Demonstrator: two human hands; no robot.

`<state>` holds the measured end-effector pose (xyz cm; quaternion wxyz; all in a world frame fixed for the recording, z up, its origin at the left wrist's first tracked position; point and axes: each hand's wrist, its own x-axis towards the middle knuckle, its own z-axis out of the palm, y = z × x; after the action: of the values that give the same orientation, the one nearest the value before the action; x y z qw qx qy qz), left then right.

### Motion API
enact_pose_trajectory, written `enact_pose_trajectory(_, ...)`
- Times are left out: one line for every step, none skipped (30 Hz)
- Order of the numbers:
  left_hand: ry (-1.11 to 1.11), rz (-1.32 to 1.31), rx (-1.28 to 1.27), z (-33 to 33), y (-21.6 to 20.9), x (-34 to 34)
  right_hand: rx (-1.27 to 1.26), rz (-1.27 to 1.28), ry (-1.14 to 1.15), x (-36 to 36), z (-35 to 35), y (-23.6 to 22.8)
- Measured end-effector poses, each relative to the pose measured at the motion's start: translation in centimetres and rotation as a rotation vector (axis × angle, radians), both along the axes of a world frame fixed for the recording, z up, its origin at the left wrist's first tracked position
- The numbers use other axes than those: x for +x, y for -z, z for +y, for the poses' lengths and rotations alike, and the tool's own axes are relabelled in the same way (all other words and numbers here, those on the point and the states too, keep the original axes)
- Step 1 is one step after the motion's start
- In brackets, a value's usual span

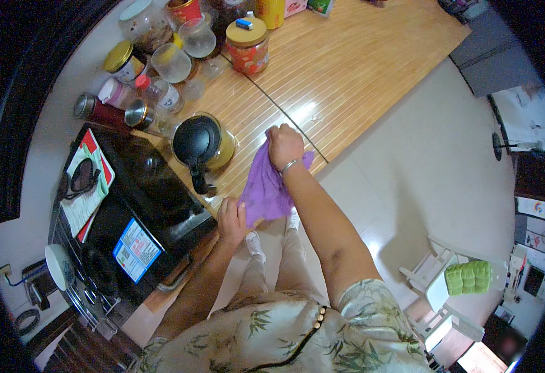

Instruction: The person wipes a wooden table surface with a purple cloth, moving various items like a kettle, jars, and a dish rack to clean underneath them. The person systematically wipes the table, lifts objects to clean the area beneath, and then places them back down.

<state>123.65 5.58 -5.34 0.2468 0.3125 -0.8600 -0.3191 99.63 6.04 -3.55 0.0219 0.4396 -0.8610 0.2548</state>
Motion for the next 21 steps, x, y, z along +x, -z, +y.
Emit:
enact_pose_trajectory(0.010, 0.010, 0.011, 0.2, -0.2, 0.0, -0.049, -0.008, 0.045, -0.3, 0.0, 0.7)
enact_pose_trajectory(0.015, 0.018, 0.010, 0.0, 0.1, 0.4, 0.069, 0.016, 0.059, 0.8, 0.5, 0.7)
enact_pose_trajectory(0.012, -0.017, -0.007, -0.3, 0.3, 0.6, 0.103, 0.001, 0.003, 1.8, 2.0, 1.2)
enact_pose_trajectory(0.008, -0.049, -0.023, -0.3, 0.5, 1.1, 0.140, -0.012, -0.052, 3.3, 3.9, 1.6)
enact_pose_trajectory(-0.006, -0.085, -0.036, -0.4, 0.6, 1.5, 0.176, 0.030, -0.089, 5.3, 5.2, -0.4)
enact_pose_trajectory(-0.013, -0.078, -0.030, -0.3, 0.3, 1.2, 0.170, -0.012, -0.138, 5.3, 5.8, -1.0)
enact_pose_trajectory(-0.021, -0.073, -0.025, -0.2, 0.0, 1.0, 0.165, -0.055, -0.189, 5.0, 6.0, -1.4)
enact_pose_trajectory(-0.022, -0.070, -0.021, -0.2, -0.2, 0.8, 0.139, -0.020, -0.174, 4.0, 5.2, -1.3)
enact_pose_trajectory(-0.021, -0.058, -0.026, -0.1, -0.2, 0.8, 0.108, 0.011, -0.162, 2.4, 3.2, -1.0)
enact_pose_trajectory(-0.019, -0.040, -0.031, 0.0, 0.0, 0.3, 0.077, 0.048, -0.148, 0.6, 1.6, -0.8)
enact_pose_trajectory(-0.015, -0.026, -0.036, 0.1, 0.0, 0.1, 0.085, 0.053, -0.100, -0.6, 0.5, -0.7)
enact_pose_trajectory(-0.013, -0.021, -0.026, 0.4, 0.1, 0.4, 0.096, 0.044, -0.058, -1.0, -0.4, -0.6)
enact_pose_trajectory(-0.009, -0.015, -0.017, 0.5, 0.2, 0.4, 0.107, 0.037, -0.013, -0.9, -0.6, -0.4)
enact_pose_trajectory(-0.013, -0.002, -0.018, 0.0, 0.2, 0.4, 0.122, 0.026, -0.062, -0.2, 0.2, -0.1)
enact_pose_trajectory(-0.014, -0.018, -0.015, -0.3, 0.0, 0.5, 0.137, 0.026, -0.108, 1.0, 2.3, 0.4)
enact_pose_trajectory(-0.012, -0.034, -0.010, -0.3, -0.1, 0.9, 0.156, 0.028, -0.152, 2.3, 4.4, 0.6)
enact_pose_trajectory(-0.009, -0.056, 0.004, -0.1, -0.1, 1.1, 0.169, -0.024, -0.138, 3.7, 6.1, 0.1)
enact_pose_trajectory(-0.006, -0.051, 0.008, -0.2, 0.0, 1.0, 0.153, -0.023, -0.167, 3.6, 6.0, 0.0)
enact_pose_trajectory(-0.005, -0.047, 0.012, -0.2, 0.0, 1.0, 0.136, -0.024, -0.197, 3.5, 5.8, -0.2)
enact_pose_trajectory(0.007, -0.046, 0.014, -0.3, -0.1, 0.9, 0.139, 0.007, -0.174, 3.1, 4.9, -0.3)
enact_pose_trajectory(0.019, -0.031, 0.013, -0.3, -0.2, 0.7, 0.137, 0.040, -0.150, 1.8, 2.9, -0.2)
